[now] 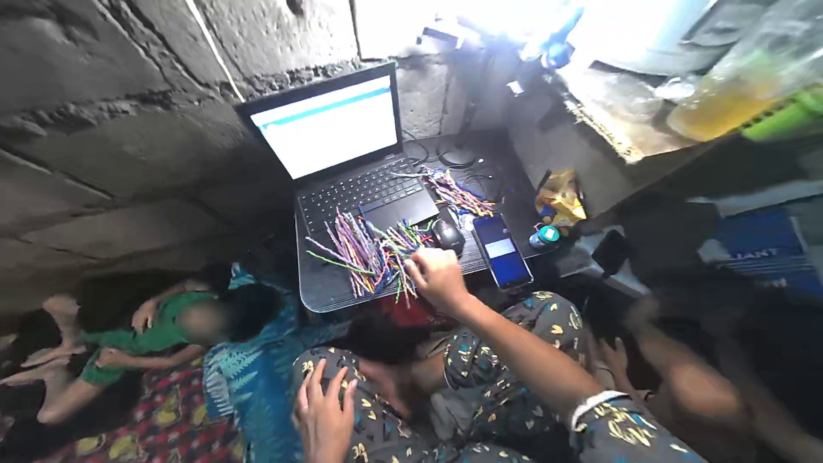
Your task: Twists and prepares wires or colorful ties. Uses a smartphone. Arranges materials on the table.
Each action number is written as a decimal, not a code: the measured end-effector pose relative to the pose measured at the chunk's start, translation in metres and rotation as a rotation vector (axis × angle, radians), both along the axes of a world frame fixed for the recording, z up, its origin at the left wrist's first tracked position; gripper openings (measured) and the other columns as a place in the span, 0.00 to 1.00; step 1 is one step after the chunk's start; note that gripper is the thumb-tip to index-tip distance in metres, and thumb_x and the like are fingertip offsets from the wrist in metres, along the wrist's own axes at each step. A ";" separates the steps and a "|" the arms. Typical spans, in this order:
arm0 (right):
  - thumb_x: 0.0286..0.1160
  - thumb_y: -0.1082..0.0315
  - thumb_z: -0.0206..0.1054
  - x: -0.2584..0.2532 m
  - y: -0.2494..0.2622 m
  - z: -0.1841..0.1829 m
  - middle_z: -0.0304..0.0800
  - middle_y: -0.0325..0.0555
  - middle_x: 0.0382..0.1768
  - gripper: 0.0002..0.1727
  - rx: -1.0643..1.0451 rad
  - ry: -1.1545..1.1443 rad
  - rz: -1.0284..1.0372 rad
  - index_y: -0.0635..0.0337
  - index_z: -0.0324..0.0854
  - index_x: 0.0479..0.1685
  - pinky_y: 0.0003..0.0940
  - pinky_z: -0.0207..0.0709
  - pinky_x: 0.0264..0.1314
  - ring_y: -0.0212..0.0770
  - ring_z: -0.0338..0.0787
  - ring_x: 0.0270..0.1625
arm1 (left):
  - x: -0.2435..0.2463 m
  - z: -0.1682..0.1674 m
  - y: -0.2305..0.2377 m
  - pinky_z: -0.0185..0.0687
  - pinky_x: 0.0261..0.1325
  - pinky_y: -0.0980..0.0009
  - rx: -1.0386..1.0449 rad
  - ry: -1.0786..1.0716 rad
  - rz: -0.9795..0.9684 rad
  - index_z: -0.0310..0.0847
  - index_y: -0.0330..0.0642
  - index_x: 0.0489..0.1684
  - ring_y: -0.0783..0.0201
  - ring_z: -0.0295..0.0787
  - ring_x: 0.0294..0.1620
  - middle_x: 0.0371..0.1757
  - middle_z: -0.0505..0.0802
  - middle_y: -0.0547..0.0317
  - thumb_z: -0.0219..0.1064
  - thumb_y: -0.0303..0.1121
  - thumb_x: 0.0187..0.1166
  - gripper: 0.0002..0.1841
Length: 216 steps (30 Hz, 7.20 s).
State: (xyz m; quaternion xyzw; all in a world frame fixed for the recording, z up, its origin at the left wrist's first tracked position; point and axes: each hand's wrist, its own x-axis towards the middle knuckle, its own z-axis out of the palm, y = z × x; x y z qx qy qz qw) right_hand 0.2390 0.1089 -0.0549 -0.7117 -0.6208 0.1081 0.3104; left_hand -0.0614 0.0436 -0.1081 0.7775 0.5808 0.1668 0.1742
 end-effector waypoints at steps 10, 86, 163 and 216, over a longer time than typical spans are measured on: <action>0.87 0.48 0.57 0.061 -0.033 -0.014 0.86 0.57 0.67 0.24 -0.110 -0.082 -0.180 0.55 0.88 0.62 0.63 0.69 0.75 0.61 0.81 0.74 | -0.005 -0.017 0.005 0.44 0.76 0.19 0.047 0.114 0.018 0.94 0.50 0.55 0.22 0.56 0.87 0.83 0.77 0.39 0.65 0.44 0.79 0.16; 0.82 0.58 0.58 0.130 -0.113 -0.050 0.87 0.68 0.64 0.22 0.385 -0.083 -0.536 0.64 0.89 0.59 0.66 0.67 0.78 0.74 0.83 0.69 | -0.003 -0.017 0.002 0.49 0.78 0.25 0.059 0.145 0.066 0.94 0.55 0.54 0.32 0.60 0.88 0.82 0.80 0.53 0.61 0.45 0.81 0.16; 0.83 0.46 0.60 0.068 0.019 -0.071 0.72 0.62 0.82 0.31 0.262 -0.235 -0.204 0.54 0.78 0.78 0.72 0.58 0.80 0.72 0.67 0.84 | -0.007 -0.020 0.006 0.53 0.78 0.27 0.079 0.088 0.076 0.95 0.58 0.54 0.34 0.66 0.85 0.79 0.84 0.55 0.58 0.50 0.81 0.19; 0.83 0.47 0.59 0.066 0.020 -0.072 0.78 0.57 0.78 0.27 0.279 -0.162 -0.240 0.53 0.82 0.73 0.67 0.62 0.81 0.66 0.72 0.82 | -0.004 -0.021 0.011 0.50 0.74 0.22 0.078 0.133 0.060 0.96 0.57 0.51 0.30 0.63 0.85 0.77 0.85 0.55 0.57 0.50 0.80 0.20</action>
